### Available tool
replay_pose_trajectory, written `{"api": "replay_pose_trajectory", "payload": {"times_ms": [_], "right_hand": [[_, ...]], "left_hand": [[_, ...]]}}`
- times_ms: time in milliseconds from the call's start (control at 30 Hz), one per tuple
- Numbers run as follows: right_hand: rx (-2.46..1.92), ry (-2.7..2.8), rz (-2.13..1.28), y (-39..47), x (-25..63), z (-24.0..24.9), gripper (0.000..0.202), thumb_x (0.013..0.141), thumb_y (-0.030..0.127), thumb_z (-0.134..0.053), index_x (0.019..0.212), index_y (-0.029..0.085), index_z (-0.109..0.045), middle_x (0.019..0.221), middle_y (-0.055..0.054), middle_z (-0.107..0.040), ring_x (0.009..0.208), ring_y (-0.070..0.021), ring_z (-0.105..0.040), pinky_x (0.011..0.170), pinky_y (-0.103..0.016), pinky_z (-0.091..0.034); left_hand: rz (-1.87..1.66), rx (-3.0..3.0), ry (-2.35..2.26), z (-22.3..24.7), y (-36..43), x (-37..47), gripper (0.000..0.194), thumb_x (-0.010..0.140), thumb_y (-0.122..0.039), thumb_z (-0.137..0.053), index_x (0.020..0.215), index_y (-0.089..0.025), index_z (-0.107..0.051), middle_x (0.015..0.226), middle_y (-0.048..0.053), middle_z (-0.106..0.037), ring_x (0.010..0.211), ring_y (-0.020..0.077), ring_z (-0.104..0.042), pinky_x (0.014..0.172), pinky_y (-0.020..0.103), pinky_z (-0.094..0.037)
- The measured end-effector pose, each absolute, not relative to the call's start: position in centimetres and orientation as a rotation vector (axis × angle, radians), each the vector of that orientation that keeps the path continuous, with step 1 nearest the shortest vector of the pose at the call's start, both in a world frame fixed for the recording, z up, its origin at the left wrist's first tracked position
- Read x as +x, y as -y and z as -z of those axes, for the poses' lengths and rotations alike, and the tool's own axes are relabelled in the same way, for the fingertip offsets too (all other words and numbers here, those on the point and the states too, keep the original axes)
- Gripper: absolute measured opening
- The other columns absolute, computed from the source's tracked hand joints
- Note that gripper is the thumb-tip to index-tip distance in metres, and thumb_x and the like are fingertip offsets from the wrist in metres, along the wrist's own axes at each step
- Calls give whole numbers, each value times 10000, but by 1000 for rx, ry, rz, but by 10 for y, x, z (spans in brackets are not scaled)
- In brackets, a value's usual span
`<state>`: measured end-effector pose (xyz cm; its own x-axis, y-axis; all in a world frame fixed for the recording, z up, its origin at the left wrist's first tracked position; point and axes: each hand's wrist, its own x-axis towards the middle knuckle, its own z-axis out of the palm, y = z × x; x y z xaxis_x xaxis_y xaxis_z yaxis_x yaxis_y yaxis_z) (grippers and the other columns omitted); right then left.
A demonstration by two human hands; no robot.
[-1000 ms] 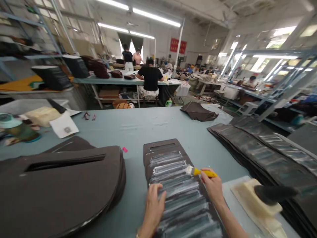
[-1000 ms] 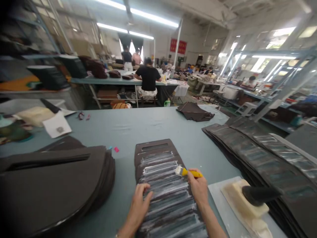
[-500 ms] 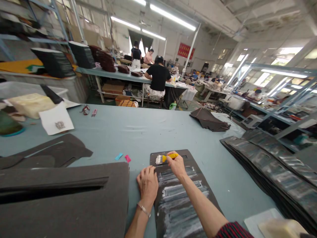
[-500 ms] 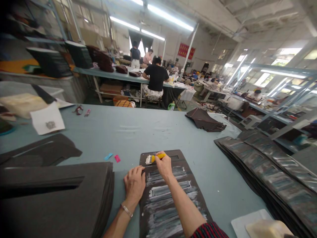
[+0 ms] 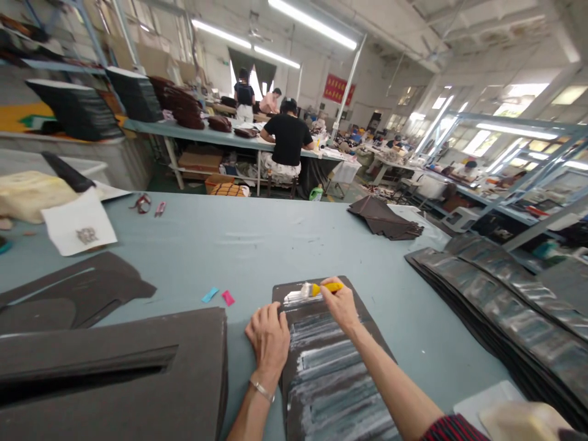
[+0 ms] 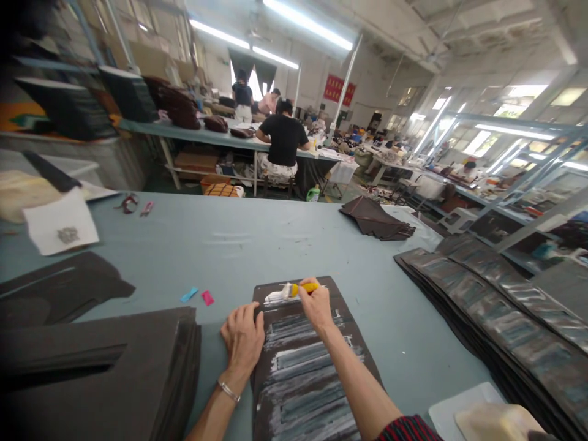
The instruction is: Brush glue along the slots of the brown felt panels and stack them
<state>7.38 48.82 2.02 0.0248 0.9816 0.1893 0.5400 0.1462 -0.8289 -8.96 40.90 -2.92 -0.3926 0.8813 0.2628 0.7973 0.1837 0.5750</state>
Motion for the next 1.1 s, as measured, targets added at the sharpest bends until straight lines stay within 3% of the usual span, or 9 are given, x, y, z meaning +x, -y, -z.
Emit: {"api": "replay_pose_trajectory", "payload": {"times_ms": [100, 267, 500, 667, 767, 900, 1100], "right_hand": [[-1457, 1662, -913, -485, 57, -14, 217, 738, 352, -510, 834, 198, -629, 533, 44, -509, 491, -121, -450, 501, -217, -329], [-1666, 1555, -444, -500, 79, -24, 137, 709, 315, -504, 702, 210, -592, 496, 46, -461, 500, -124, -421, 523, -227, -311], [-1413, 1607, -815, -516, 20, -14, 236, 737, 369, -516, 827, 182, -629, 531, 47, -509, 491, -113, -451, 506, -212, -342], [-1667, 1526, -483, -531, 16, -15, 148, 691, 286, -493, 730, 213, -616, 483, 55, -453, 489, -118, -410, 517, -219, -303], [-1570, 1603, -539, -529, 19, -18, 168, 714, 300, -478, 758, 214, -616, 506, 56, -467, 495, -119, -416, 520, -220, -303], [-1531, 1645, -679, -535, 48, -9, 177, 691, 301, -487, 754, 203, -621, 524, 56, -503, 486, -113, -430, 510, -217, -310], [-1818, 1513, -326, -565, 158, -12, 178, 667, 310, -478, 731, 205, -607, 530, 47, -496, 509, -119, -428, 532, -224, -292]], "left_hand": [[-1003, 1721, -2267, 31, -416, -90, 304, 907, -217, -352, 1095, -241, -590, 1131, 57, -614, 1101, 226, -463, 936, 408, -281], [-961, 1699, -2309, 29, -416, -89, 301, 918, -247, -343, 1051, -246, -613, 1078, 55, -621, 1084, 230, -464, 930, 418, -272], [-899, 1730, -2332, 28, -415, -85, 317, 925, -253, -336, 1117, -249, -587, 1125, 48, -616, 1099, 235, -452, 924, 413, -283], [-890, 1713, -2385, 30, -419, -85, 290, 923, -273, -356, 1085, -250, -596, 1100, 47, -619, 1094, 237, -460, 927, 421, -284], [-875, 1771, -2346, 34, -422, -87, 279, 921, -304, -363, 1064, -234, -593, 1115, 54, -605, 1089, 235, -464, 908, 401, -303], [-896, 1779, -2369, 41, -426, -89, 272, 925, -310, -356, 1037, -221, -588, 1156, 61, -588, 1096, 235, -463, 896, 389, -309], [-873, 1789, -2401, 43, -427, -87, 269, 931, -333, -355, 1038, -225, -576, 1094, 49, -599, 1076, 231, -468, 876, 376, -318]]}}
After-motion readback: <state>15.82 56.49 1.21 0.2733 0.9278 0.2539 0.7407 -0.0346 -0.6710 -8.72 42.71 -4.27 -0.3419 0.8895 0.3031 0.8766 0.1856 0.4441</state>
